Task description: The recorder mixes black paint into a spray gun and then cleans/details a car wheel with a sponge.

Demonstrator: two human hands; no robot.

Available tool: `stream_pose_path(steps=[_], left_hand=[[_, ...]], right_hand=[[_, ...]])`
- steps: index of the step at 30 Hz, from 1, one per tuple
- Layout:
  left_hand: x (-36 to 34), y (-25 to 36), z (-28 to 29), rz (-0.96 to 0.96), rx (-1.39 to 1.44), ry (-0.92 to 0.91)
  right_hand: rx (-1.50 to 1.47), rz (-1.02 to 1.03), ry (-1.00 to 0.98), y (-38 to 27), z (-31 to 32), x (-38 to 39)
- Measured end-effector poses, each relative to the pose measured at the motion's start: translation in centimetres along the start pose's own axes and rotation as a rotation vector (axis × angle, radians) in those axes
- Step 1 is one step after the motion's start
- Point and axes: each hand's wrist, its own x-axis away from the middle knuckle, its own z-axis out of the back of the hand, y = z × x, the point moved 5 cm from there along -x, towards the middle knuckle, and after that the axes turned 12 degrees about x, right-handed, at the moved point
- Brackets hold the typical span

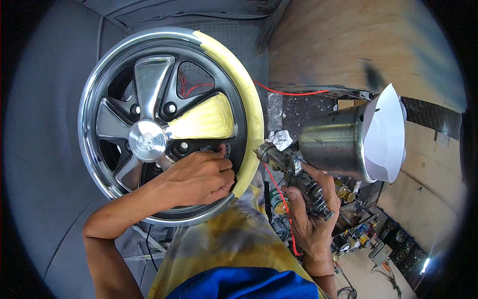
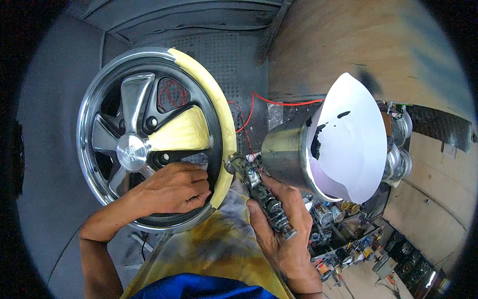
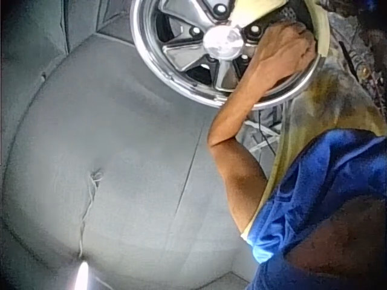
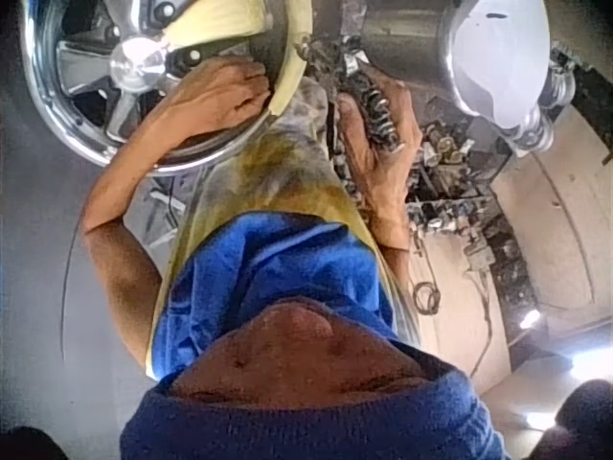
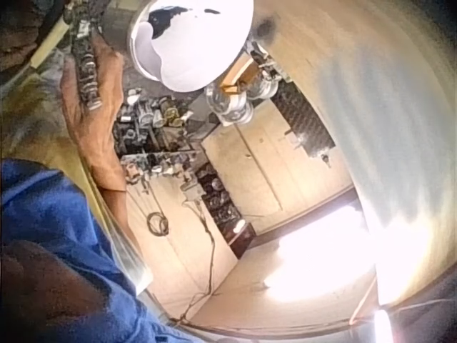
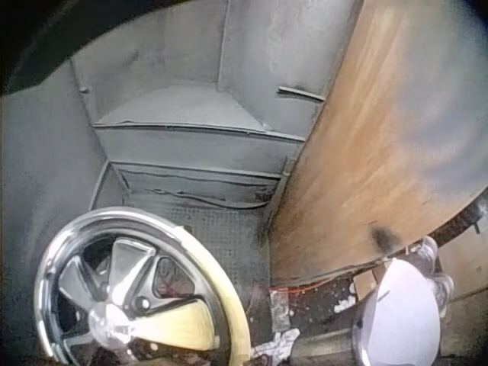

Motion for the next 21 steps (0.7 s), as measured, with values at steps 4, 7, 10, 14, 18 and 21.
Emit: stream_pose_path(steps=[4,7,10,14,18,21], left_hand=[[-0.13,0.23,0.30,-0.006,0.011,0.019],[-0.15,0.18,0.34,-0.006,0.014,0.013],[-0.10,0.04,0.21,-0.008,0.015,0.017],[-0.23,0.12,0.13,-0.001,0.015,0.008],[-0.13,0.11,0.07,0.000,0.033,0.012],[-0.25,0.32,0.23,0.007,0.038,0.025]], right_hand=[[0.061,0.030,-0.026,-0.15,0.22,0.09],[0.067,0.035,-0.045,0.13,0.01,0.32],[0.068,0.040,-0.058,0.10,0.05,0.36],[0.067,0.040,-0.070,-0.10,0.24,0.23],[0.033,0.006,-0.063,0.02,0.10,0.06],[0.049,0.031,-0.041,-0.08,0.12,-0.20]])
